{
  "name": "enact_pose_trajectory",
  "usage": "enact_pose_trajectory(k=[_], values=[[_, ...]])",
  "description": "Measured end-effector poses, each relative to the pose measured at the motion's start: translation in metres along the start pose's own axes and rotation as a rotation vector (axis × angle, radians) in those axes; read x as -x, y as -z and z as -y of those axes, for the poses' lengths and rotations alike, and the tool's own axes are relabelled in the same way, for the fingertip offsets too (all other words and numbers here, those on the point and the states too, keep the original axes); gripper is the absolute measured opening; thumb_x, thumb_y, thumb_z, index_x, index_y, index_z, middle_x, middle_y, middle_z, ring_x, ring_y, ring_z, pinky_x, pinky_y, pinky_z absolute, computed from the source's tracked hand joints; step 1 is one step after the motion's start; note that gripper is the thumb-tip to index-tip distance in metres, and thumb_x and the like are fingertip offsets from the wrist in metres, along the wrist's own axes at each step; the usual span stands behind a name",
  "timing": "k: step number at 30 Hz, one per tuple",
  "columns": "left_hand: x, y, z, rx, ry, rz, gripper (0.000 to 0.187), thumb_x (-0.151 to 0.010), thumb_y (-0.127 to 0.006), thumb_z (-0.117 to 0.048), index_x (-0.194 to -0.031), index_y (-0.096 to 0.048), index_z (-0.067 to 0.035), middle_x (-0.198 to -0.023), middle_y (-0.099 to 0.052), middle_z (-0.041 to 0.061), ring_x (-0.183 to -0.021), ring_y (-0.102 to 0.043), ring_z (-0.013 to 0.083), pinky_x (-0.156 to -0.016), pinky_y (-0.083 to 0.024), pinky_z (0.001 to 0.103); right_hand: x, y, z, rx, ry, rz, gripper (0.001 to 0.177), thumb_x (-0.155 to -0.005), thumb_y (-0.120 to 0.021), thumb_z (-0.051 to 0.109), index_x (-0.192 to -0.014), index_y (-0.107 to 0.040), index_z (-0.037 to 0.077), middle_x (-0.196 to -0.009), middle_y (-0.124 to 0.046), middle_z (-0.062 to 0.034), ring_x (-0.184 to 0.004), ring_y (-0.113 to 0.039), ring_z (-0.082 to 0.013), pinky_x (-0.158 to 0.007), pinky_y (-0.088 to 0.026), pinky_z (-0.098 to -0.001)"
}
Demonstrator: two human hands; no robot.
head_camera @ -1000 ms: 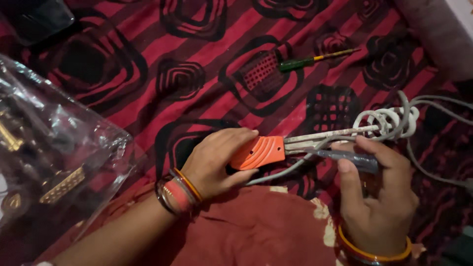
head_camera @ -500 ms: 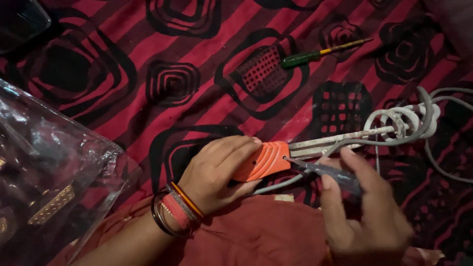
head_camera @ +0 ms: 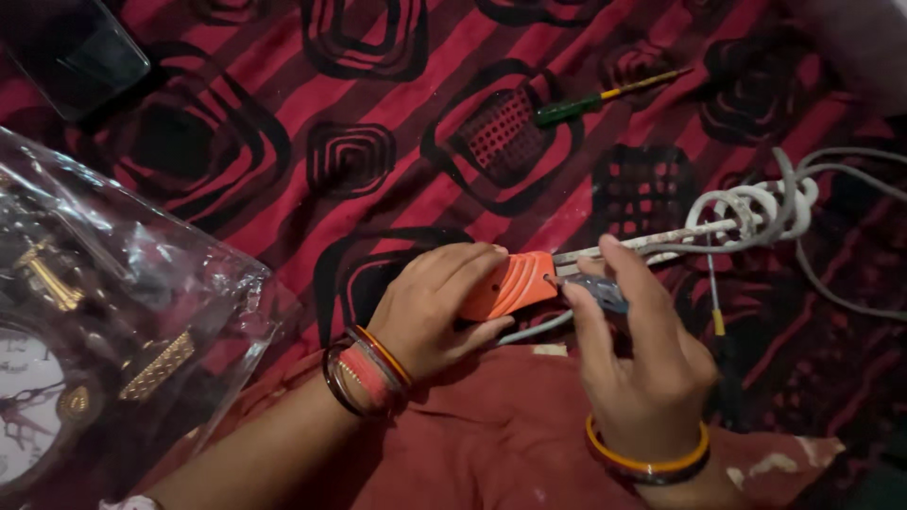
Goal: The person adjusts the hands on a round analog clock face, then inserts the clock into a decorative frame with a deity figurine. They then use a screwdriver to tighten screws on an orange power adapter connected to a white cord.
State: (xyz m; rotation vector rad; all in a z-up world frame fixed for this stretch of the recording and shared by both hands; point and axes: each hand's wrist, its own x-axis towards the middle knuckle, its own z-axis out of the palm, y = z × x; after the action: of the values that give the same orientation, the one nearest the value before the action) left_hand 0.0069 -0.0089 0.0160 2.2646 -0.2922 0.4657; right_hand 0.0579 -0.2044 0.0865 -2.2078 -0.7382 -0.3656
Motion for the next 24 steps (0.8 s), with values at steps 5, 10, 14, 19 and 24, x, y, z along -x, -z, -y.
enact_pose_trajectory(k=[5, 10, 14, 19, 24], values=[[-0.015, -0.004, -0.012, -0.055, 0.057, 0.034, 0.06, -0.081, -0.084, -0.033, -0.126, -0.06, -0.001, -0.121, -0.065, 0.017, -0.11, -0.062, 0.0379, -0.099, -0.047, 0.048, -0.002, -0.003, 0.002, 0.011, -0.01, -0.026, 0.041, -0.098, -0.072, -0.002, -0.138, -0.06, -0.004, -0.109, -0.075, -0.0163, -0.097, -0.076, -0.0213, -0.081, -0.059, -0.0324], [-0.031, -0.027, -0.025, 0.084, -0.044, -0.024, 0.039, -0.089, -0.075, -0.022, -0.122, -0.064, -0.005, -0.121, -0.068, 0.012, -0.112, -0.064, 0.0334, -0.101, -0.048, 0.046, 0.0, -0.004, 0.003, 0.018, -0.029, -0.07, 0.039, -0.098, -0.074, 0.001, -0.135, -0.063, -0.002, -0.103, -0.075, -0.0157, -0.088, -0.076, -0.0195, -0.076, -0.058, -0.0311], [-0.031, -0.036, -0.021, 0.129, 0.003, -0.074, 0.02, -0.095, -0.068, -0.014, -0.114, -0.071, -0.009, -0.114, -0.073, 0.006, -0.109, -0.068, 0.0295, -0.097, -0.05, 0.044, 0.003, -0.004, -0.003, -0.022, -0.04, -0.099, 0.036, -0.099, -0.075, 0.003, -0.133, -0.064, 0.0, -0.099, -0.075, -0.0136, -0.085, -0.076, -0.0165, -0.074, -0.058, -0.0294], [-0.031, -0.039, -0.019, 0.059, 0.0, -0.082, 0.017, -0.09, -0.067, -0.017, -0.104, -0.072, -0.008, -0.109, -0.073, 0.007, -0.104, -0.068, 0.0303, -0.091, -0.051, 0.044, 0.003, -0.005, -0.01, -0.131, -0.231, -0.126, 0.032, -0.097, -0.075, 0.006, -0.127, -0.066, 0.002, -0.089, -0.076, -0.009, -0.076, -0.073, -0.0096, -0.066, -0.057, -0.0261], [-0.033, -0.04, -0.021, -0.006, 0.011, -0.065, 0.014, -0.088, -0.069, -0.018, -0.099, -0.072, -0.009, -0.108, -0.073, 0.005, -0.102, -0.068, 0.0289, -0.088, -0.051, 0.044, 0.001, -0.004, -0.018, -0.09, -0.325, -0.148, 0.028, -0.094, -0.076, 0.008, -0.121, -0.067, 0.003, -0.083, -0.077, -0.0075, -0.072, -0.073, -0.0107, -0.061, -0.055, -0.0257]])
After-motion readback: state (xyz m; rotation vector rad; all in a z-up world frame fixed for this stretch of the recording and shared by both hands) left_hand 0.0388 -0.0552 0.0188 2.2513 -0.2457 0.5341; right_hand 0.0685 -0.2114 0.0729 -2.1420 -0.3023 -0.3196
